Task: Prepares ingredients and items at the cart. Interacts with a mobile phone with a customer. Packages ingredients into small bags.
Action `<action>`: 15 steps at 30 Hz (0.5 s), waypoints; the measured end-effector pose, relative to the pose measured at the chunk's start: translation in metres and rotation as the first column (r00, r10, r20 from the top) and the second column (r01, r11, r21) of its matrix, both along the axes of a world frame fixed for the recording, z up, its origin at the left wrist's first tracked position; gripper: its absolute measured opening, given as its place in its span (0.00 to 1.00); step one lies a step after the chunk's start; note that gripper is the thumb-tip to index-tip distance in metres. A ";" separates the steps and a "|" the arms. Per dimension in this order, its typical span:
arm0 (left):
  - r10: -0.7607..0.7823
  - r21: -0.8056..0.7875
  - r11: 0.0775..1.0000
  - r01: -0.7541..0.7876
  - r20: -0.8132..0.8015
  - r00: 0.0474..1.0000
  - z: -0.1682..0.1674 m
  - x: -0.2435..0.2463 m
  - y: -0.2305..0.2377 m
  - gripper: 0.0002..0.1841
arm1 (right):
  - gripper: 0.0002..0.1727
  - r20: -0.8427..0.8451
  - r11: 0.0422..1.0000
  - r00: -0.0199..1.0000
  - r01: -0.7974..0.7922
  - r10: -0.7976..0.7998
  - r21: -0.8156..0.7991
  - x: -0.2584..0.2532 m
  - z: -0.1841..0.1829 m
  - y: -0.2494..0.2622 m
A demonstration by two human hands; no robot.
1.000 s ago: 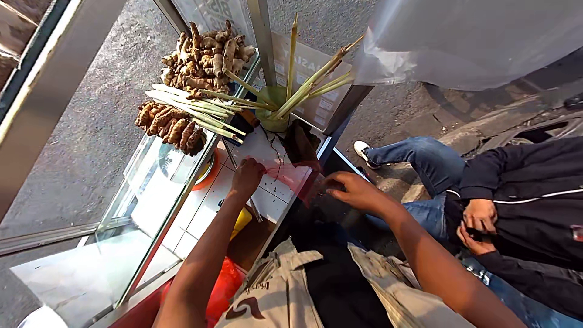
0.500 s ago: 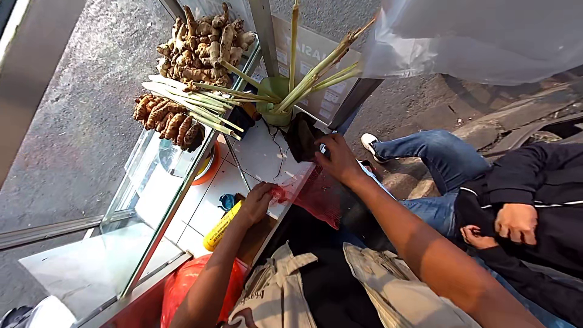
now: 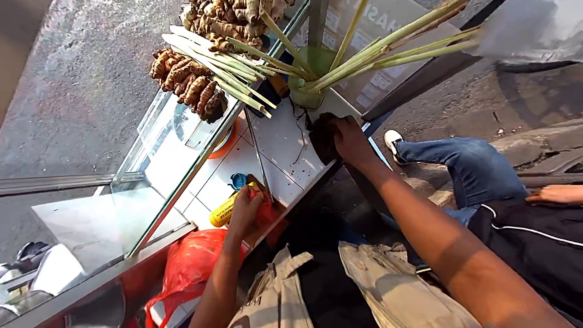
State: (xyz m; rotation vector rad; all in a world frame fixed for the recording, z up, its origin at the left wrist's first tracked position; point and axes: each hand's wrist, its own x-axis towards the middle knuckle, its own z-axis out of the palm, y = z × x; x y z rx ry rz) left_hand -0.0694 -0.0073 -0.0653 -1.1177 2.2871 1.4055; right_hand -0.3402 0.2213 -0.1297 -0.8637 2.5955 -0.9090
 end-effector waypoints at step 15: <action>-0.063 -0.270 0.946 0.180 0.391 0.918 -0.021 -0.074 -0.014 0.33 | 0.19 0.023 0.942 0.986 -0.149 0.164 -0.300 0.024 0.064 -0.072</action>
